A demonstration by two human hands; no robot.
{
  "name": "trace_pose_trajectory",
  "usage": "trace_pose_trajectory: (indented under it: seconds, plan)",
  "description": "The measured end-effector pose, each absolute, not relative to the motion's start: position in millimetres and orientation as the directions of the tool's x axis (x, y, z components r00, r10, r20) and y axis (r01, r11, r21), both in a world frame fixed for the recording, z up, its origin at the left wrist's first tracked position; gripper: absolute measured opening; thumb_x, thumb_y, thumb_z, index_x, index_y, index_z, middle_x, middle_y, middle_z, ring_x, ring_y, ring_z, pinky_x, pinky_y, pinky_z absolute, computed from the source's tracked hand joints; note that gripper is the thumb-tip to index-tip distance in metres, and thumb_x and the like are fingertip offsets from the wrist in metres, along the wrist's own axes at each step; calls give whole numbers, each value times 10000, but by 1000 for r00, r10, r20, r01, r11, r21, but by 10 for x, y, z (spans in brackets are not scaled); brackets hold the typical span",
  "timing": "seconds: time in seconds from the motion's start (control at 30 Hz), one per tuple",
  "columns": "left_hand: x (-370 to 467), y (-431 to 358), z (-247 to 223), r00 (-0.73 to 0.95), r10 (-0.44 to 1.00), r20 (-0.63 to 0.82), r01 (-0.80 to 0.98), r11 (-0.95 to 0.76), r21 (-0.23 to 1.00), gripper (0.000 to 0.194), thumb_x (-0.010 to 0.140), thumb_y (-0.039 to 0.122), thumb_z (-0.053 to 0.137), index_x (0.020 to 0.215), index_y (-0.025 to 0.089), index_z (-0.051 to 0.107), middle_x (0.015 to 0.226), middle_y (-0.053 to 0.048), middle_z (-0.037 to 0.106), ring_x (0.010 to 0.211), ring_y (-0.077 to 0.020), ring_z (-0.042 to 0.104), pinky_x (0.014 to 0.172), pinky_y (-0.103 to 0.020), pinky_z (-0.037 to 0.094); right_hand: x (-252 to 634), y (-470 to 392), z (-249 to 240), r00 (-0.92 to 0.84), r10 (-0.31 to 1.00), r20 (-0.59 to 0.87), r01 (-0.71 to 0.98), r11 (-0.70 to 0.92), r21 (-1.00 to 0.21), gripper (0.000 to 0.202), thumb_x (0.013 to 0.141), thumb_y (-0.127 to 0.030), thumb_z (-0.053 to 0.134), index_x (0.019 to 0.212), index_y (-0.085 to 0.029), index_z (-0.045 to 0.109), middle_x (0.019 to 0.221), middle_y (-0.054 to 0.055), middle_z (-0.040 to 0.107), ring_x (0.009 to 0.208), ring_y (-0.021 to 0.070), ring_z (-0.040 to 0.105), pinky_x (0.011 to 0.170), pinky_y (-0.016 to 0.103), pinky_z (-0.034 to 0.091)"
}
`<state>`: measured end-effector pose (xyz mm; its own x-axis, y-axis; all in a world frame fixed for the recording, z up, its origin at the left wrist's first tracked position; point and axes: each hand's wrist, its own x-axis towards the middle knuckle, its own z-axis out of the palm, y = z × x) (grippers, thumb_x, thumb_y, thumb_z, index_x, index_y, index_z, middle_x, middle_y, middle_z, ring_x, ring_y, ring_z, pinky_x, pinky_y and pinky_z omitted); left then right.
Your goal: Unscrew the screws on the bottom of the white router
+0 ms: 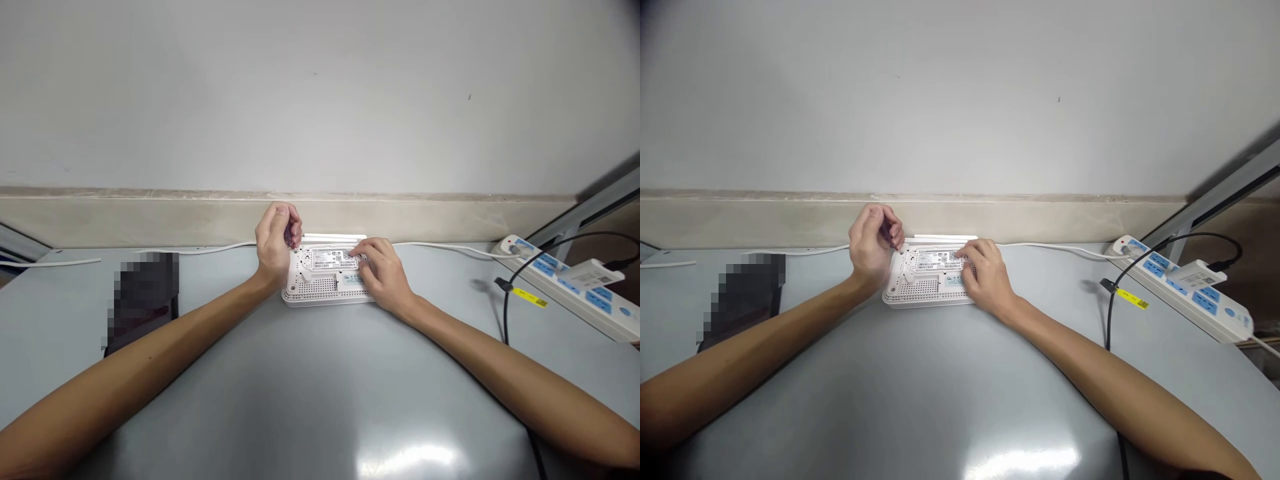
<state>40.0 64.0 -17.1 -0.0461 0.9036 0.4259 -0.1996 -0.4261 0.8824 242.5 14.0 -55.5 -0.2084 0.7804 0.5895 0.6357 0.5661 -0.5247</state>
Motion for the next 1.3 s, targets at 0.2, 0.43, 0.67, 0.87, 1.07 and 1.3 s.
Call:
trace_pose_trajectory:
  seconds: [0.2,0.43,0.67,0.87,1.07,1.3]
  plan:
    - [389,602,-268,-125,799,589,26,-590,807,161,938,348,518,986,202,566,727,2,501,631,-96,529,580,-215,472,2430,142,-562,-217,771,599,628,580,-519,289,828,-74,438,992,-204,637,1019,78,595,1032,242,516,914,422,443]
    - [362,496,-338,-112,825,554,197,-529,826,389,918,278,547,1301,249,484,882,-12,583,704,-107,626,676,-255,561,2422,141,-569,-216,777,591,631,574,-523,293,828,-76,437,999,-207,635,1028,77,596,1034,243,514,912,425,439]
    - [320,519,-321,-54,792,608,202,-588,783,302,920,219,509,1221,241,509,834,6,543,624,-85,580,600,-228,552,2424,144,-556,-218,773,596,623,581,-524,287,830,-86,436,994,-218,630,1031,76,593,1030,243,519,909,432,442]
    - [239,524,29,-120,810,575,65,-571,818,304,880,245,579,1175,246,507,838,4,526,616,-92,583,530,-210,554,2427,144,-554,-217,776,593,627,576,-524,283,831,-91,436,988,-225,630,1035,79,594,1041,251,520,911,444,446]
    - [18,599,239,64,952,299,156,-306,939,320,819,212,634,1124,234,539,807,-3,559,562,-110,627,436,-211,545,2423,145,-552,-221,771,597,622,583,-523,288,829,-88,435,991,-220,632,1015,80,601,1034,252,524,906,441,451]
    - [-249,733,5,266,958,-111,527,-48,849,251,848,352,578,1061,222,551,700,1,575,391,-135,583,334,-213,461,2426,152,-567,-217,767,604,627,583,-516,291,825,-80,434,996,-202,634,1026,83,602,1038,247,520,914,431,447]
